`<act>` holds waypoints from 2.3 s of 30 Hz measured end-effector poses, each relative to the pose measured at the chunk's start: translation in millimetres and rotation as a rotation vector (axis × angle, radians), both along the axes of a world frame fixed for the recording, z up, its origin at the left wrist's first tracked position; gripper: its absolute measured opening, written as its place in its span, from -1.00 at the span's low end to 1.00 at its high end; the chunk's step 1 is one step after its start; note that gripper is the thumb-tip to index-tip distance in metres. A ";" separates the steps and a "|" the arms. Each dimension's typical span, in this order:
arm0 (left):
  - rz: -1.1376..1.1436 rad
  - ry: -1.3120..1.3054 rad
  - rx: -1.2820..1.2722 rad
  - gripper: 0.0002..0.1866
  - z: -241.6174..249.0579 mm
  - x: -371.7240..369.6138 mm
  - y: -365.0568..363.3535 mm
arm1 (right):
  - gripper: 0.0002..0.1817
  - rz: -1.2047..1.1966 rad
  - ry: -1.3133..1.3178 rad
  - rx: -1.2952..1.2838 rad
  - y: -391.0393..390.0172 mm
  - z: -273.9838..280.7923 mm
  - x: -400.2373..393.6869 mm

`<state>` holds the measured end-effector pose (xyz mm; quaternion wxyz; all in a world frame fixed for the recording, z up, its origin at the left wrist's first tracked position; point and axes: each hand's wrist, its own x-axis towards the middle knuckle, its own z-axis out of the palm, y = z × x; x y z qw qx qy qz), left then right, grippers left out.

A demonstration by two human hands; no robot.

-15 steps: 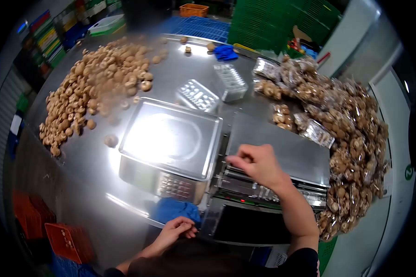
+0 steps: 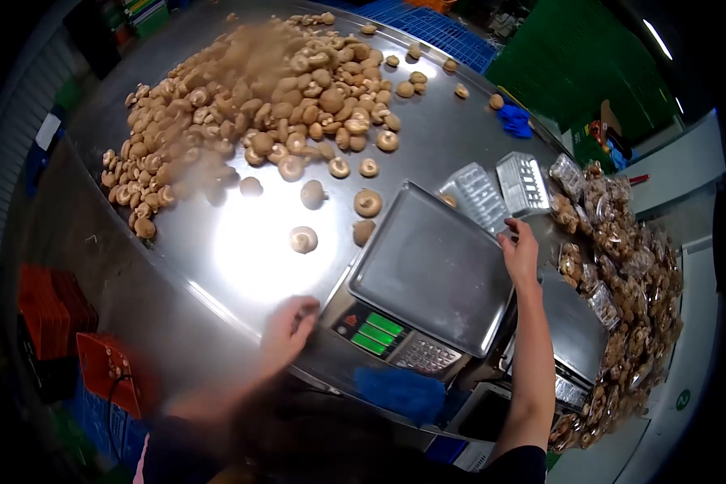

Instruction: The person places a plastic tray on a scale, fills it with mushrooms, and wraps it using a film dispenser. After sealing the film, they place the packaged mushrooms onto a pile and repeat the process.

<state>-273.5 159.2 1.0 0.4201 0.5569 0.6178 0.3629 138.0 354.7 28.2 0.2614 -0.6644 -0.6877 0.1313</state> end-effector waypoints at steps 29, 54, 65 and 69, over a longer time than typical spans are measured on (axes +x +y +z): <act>0.342 -0.150 0.007 -0.78 -48.0 -21.6 157.9 | 0.00 -0.134 -0.368 -0.177 98.4 -51.0 -19.9; 0.035 -0.132 -0.161 -0.77 -49.4 -48.6 124.2 | -0.49 0.006 -0.395 -0.176 104.3 -15.7 -7.1; 0.221 -0.532 -0.254 -0.78 6.7 -104.4 122.7 | -0.67 0.799 0.308 -0.647 38.6 23.0 -296.9; 0.326 -0.305 -0.181 -0.78 -51.9 -149.5 88.8 | -0.51 0.538 0.298 -0.695 13.6 -48.0 -322.6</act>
